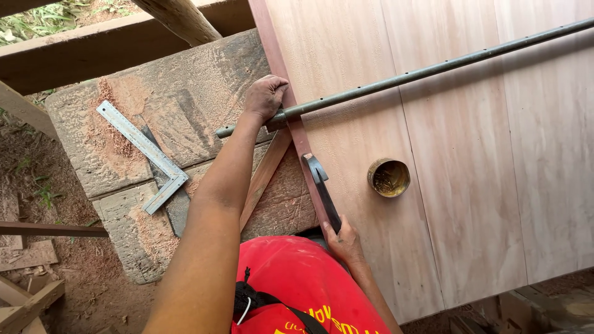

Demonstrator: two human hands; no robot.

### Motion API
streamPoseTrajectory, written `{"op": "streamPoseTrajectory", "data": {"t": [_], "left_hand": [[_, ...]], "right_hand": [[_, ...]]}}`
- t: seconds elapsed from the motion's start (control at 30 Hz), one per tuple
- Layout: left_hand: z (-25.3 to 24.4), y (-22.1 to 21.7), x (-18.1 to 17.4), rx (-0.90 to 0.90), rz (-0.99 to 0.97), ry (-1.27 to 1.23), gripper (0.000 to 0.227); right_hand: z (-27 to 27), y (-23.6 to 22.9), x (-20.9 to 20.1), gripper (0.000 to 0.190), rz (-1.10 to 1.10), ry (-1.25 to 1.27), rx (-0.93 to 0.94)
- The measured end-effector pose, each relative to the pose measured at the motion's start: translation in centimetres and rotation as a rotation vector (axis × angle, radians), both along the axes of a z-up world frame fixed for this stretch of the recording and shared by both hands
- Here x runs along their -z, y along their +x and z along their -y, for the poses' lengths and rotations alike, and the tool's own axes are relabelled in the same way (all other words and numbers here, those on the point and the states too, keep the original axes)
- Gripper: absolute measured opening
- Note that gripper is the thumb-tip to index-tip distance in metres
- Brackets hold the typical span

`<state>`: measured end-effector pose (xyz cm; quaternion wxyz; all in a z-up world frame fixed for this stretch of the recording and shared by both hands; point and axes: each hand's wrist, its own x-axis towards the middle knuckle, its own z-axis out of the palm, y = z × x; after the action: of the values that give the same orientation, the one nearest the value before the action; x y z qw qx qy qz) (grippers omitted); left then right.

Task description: The person positions a long bar clamp across wooden panels resting on a workbench, tightens the clamp fitting by hand and taps it with a hammer, and moves a small metal cup and a wood strip aside while working around the clamped boards.

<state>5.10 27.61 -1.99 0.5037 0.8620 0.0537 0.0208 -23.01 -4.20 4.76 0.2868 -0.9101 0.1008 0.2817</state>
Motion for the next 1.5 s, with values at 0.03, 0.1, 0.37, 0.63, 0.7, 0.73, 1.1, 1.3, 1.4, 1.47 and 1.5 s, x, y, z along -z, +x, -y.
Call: {"op": "streamPoseTrajectory", "data": {"t": [0.03,0.1,0.37,0.63,0.7,0.73,1.1,1.3,1.4,1.47,1.5], "left_hand": [[0.0,0.0,0.1,-0.002,0.000,0.000,0.012],[0.0,0.0,0.2,-0.004,-0.013,0.002,0.012],[-0.1,0.5,-0.1,0.093,-0.006,0.120,0.012],[0.1,1.0,-0.4,0.119,-0.089,0.142,0.014],[0.1,1.0,-0.1,0.123,-0.102,0.142,0.014],[0.1,0.8,-0.1,0.116,-0.102,0.139,0.014],[0.0,0.8,0.9,0.117,-0.005,0.125,0.011],[-0.1,0.6,-1.0,0.139,-0.069,0.147,0.010],[0.2,0.5,-0.1,0.130,-0.076,0.137,0.009],[0.1,0.9,0.7,0.120,-0.054,0.131,0.009],[0.2,0.9,1.1,0.113,-0.033,0.127,0.010]], "right_hand": [[-0.1,0.1,-0.2,0.041,0.000,0.000,-0.002],[-0.3,0.4,-0.5,0.042,-0.061,-0.014,0.030],[-0.3,0.8,-2.0,0.038,0.074,0.098,0.062],[-3.2,9.0,-3.7,0.028,0.312,0.182,-0.063],[-5.3,11.9,-5.2,0.029,0.205,0.162,0.002],[-5.8,12.7,-5.6,0.029,0.204,0.160,-0.005],[-7.3,15.4,-4.0,0.031,0.372,0.180,-0.082],[-7.7,15.8,-2.9,0.032,0.247,0.014,-0.119],[-7.3,15.3,-3.5,0.032,0.264,0.016,-0.110],[-7.1,15.5,-3.9,0.033,0.298,0.035,-0.115],[-7.0,15.4,-4.2,0.034,0.330,0.056,-0.116]]}}
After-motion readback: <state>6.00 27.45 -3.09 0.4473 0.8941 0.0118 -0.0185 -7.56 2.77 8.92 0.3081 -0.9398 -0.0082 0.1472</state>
